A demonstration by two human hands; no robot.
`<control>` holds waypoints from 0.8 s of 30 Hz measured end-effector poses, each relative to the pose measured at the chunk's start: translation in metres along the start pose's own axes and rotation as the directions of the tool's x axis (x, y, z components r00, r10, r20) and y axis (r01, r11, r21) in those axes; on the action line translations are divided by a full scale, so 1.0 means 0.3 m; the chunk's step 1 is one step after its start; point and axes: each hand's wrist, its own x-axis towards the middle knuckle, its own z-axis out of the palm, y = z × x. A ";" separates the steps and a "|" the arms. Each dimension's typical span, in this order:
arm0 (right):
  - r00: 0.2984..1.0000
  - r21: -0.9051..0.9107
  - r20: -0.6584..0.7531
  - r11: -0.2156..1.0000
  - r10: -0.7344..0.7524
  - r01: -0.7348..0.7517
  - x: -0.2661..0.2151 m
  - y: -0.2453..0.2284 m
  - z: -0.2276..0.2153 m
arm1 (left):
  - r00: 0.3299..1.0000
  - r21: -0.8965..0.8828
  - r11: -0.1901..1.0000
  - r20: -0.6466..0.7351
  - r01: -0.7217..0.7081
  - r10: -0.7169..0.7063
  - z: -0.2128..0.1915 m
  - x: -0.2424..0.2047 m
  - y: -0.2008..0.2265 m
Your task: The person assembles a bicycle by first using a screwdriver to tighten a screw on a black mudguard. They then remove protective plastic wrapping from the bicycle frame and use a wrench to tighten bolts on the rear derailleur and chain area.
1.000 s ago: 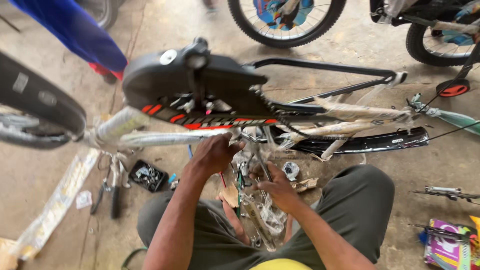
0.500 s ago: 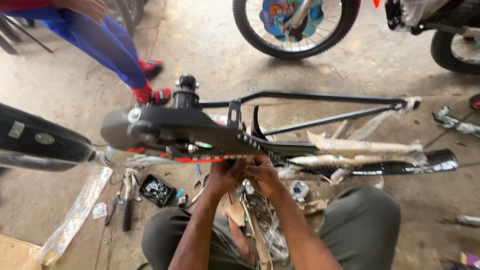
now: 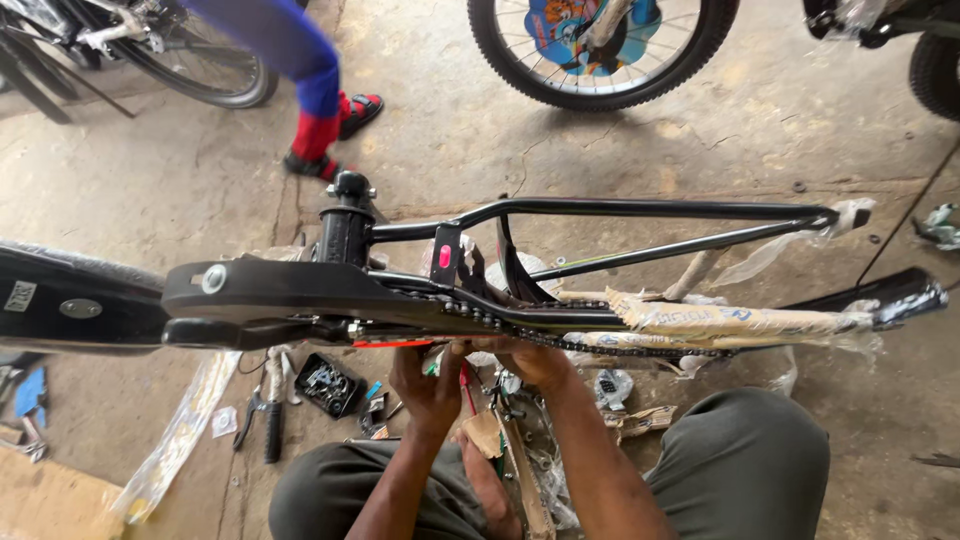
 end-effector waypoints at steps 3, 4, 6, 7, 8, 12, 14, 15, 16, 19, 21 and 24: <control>0.996 -0.008 0.078 0.999 0.048 -0.047 0.006 -0.018 -0.014 | 0.996 0.033 0.998 0.080 -0.047 0.044 -0.015 0.008 -0.039; 0.995 -0.063 0.093 0.998 0.023 -0.018 0.009 -0.017 -0.032 | 0.995 0.047 0.998 0.088 -0.040 0.036 -0.010 0.005 -0.054; 0.993 -0.165 0.119 0.986 -0.014 0.033 0.005 0.008 -0.080 | 0.973 0.310 0.947 0.183 0.080 -0.142 -0.006 0.011 -0.104; 0.997 -0.204 0.059 0.978 0.051 -0.038 0.005 0.045 -0.096 | 0.917 0.548 0.820 0.220 0.165 -0.332 -0.009 0.022 -0.132; 0.994 -0.239 -0.003 0.965 0.114 -0.111 0.019 0.084 -0.105 | 0.834 0.751 0.628 0.202 0.205 -0.513 -0.025 0.020 -0.140; 0.948 -0.639 -0.286 0.710 0.138 -0.296 -0.058 0.080 -0.012 | 0.731 0.663 0.708 0.353 0.245 -0.584 -0.055 0.123 -0.031; 0.950 -0.760 -0.286 0.573 0.127 -0.306 -0.134 0.015 0.062 | 0.737 0.524 0.848 0.540 0.083 -0.406 -0.097 0.150 0.033; 0.951 -0.814 -0.282 0.493 0.124 -0.306 -0.164 -0.036 0.103 | 0.677 0.490 0.863 0.594 0.123 -0.434 -0.108 0.166 0.049; 0.874 -0.856 -0.416 0.215 0.253 -0.470 -0.218 -0.100 0.151 | 0.612 0.457 0.874 0.648 0.164 -0.454 -0.121 0.181 0.057; 0.502 -0.695 -0.676 -0.240 0.539 -0.678 -0.410 -0.316 0.324 | 0.592 0.445 0.881 0.670 0.162 -0.447 -0.132 0.190 0.059; 0.875 -0.935 -0.273 -0.324 0.400 -0.144 -0.533 -0.513 0.426 | 0.574 0.446 0.884 0.692 0.138 -0.439 -0.116 0.179 0.041; 0.864 -0.875 -0.477 -0.178 0.162 -0.450 -0.589 -0.793 0.565 | 0.454 0.410 0.902 0.784 0.133 -0.423 -0.066 0.137 0.028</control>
